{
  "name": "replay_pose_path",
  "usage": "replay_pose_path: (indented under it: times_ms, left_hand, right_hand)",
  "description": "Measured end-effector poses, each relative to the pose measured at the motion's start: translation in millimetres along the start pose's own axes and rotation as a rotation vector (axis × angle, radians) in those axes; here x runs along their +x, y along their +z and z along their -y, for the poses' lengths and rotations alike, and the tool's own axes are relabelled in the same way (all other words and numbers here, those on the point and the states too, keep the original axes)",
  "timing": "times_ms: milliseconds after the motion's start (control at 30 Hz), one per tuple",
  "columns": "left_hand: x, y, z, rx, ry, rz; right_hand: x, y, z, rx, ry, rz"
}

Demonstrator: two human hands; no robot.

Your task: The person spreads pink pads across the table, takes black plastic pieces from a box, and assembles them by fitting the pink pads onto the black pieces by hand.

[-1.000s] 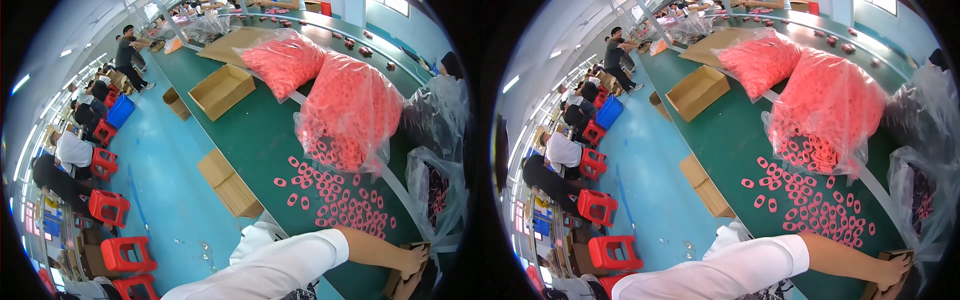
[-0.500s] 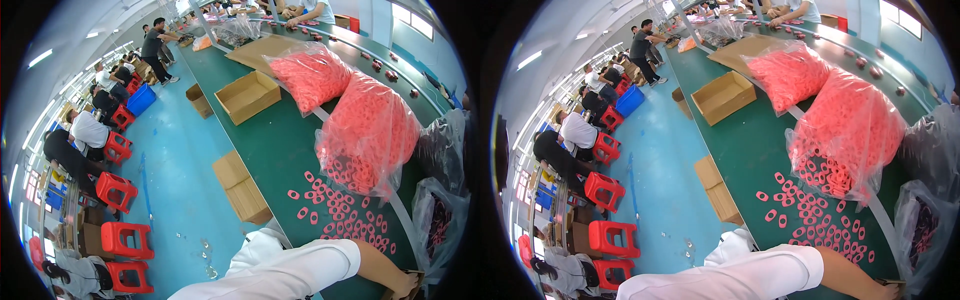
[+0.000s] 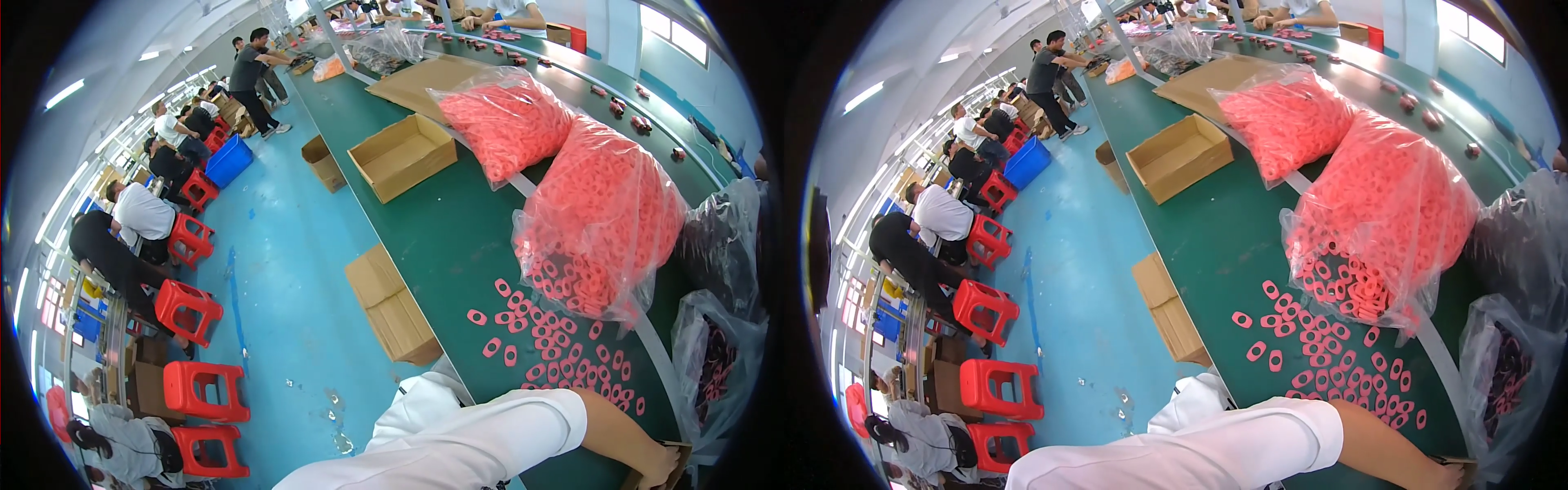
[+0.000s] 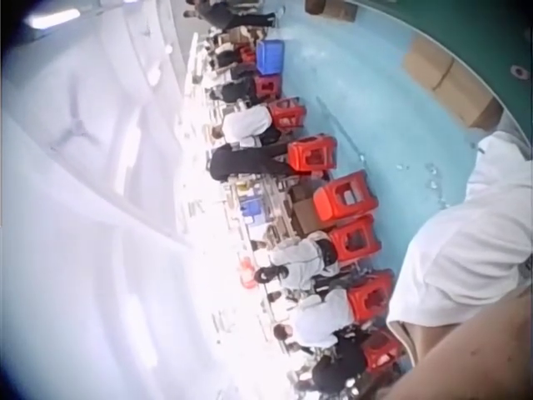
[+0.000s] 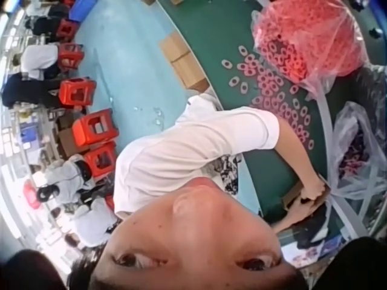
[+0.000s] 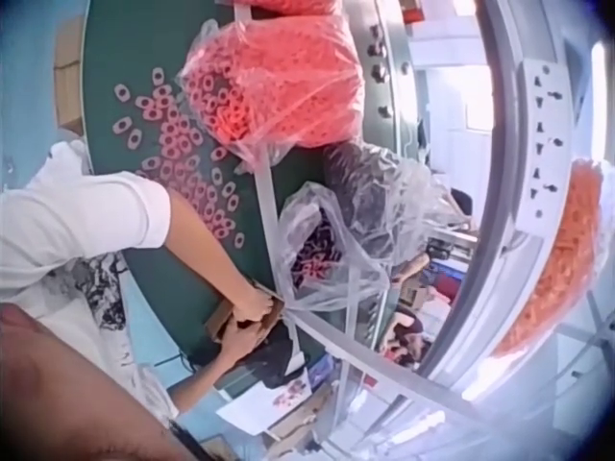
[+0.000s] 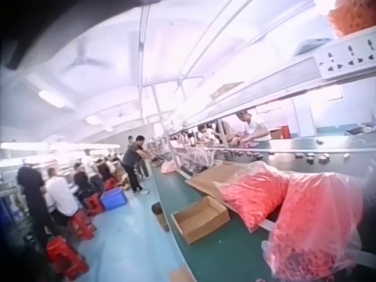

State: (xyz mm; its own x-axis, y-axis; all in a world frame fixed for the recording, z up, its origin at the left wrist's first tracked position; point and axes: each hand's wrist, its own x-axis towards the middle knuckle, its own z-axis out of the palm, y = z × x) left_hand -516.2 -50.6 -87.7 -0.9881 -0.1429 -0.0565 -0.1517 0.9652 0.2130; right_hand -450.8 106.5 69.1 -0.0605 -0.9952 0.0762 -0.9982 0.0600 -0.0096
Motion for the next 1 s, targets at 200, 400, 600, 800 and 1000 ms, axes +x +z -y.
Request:
replay_pose_path:
  times_ms: [200, 400, 600, 800, 1000]
  left_hand:
    - [-61, -41, -17, -0.037, 0.053, 0.042]
    - [-72, -44, -13, -0.072, 0.053, 0.081]
    - [-85, -53, -28, 0.075, 0.110, 0.023]
    - [-96, -53, -15, 0.074, 0.151, 0.063]
    - [-98, -55, -19, 0.154, 0.185, -0.011]
  right_hand:
    - [-3, 5, -11, 0.010, 0.271, 0.161]
    - [-4, 11, -9, -0.010, 0.175, 0.129]
    - [-10, 12, -20, -0.077, 0.120, 0.084]
    - [1, 5, -9, -0.070, 0.216, 0.179]
    - [0, 7, -18, -0.125, 0.121, 0.203]
